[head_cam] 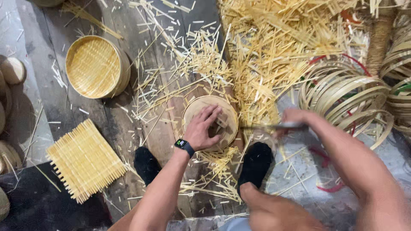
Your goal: The person assembles a bamboo basket by inserting a woven base into a circular frame, securing it with bamboo strips and a wooden block, and trimming the edges using shears.
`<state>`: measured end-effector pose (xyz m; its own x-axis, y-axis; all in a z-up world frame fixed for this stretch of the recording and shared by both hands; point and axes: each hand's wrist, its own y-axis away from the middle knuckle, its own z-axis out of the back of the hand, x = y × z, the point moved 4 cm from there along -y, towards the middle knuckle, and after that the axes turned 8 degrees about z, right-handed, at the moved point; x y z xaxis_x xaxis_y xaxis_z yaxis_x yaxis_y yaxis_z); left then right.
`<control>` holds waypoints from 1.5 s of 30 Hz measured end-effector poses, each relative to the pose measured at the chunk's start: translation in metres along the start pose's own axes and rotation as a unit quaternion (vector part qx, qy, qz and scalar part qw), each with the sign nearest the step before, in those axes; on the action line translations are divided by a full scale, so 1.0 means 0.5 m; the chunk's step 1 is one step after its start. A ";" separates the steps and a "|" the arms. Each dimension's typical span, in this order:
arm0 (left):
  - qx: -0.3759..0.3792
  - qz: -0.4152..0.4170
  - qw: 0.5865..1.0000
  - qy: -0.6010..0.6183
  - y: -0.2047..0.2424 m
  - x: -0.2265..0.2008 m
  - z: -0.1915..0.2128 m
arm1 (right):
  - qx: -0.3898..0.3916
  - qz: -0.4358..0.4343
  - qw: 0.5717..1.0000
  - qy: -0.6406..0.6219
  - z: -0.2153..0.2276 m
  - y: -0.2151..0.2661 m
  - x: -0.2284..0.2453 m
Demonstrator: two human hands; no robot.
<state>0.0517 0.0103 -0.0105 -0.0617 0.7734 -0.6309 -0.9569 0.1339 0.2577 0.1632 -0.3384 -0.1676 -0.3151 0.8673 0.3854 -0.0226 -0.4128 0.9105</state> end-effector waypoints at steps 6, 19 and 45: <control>-0.074 0.103 0.955 0.267 -0.015 0.071 -0.012 | -0.275 -0.183 0.941 -0.074 0.374 0.092 -0.167; 0.001 0.361 0.909 0.209 -0.124 0.247 -0.083 | -0.542 -0.055 0.820 -0.177 0.102 -0.001 0.116; -0.077 0.444 0.816 0.363 0.090 0.342 -0.150 | -0.306 0.078 0.716 -0.623 -0.145 -0.063 0.239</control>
<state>-0.0232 0.1020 -0.1619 -0.8477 -0.0539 -0.5277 -0.4654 -0.4019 0.7886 0.0578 -0.2421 -0.1610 0.7232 0.2148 0.6563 -0.6102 -0.2462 0.7530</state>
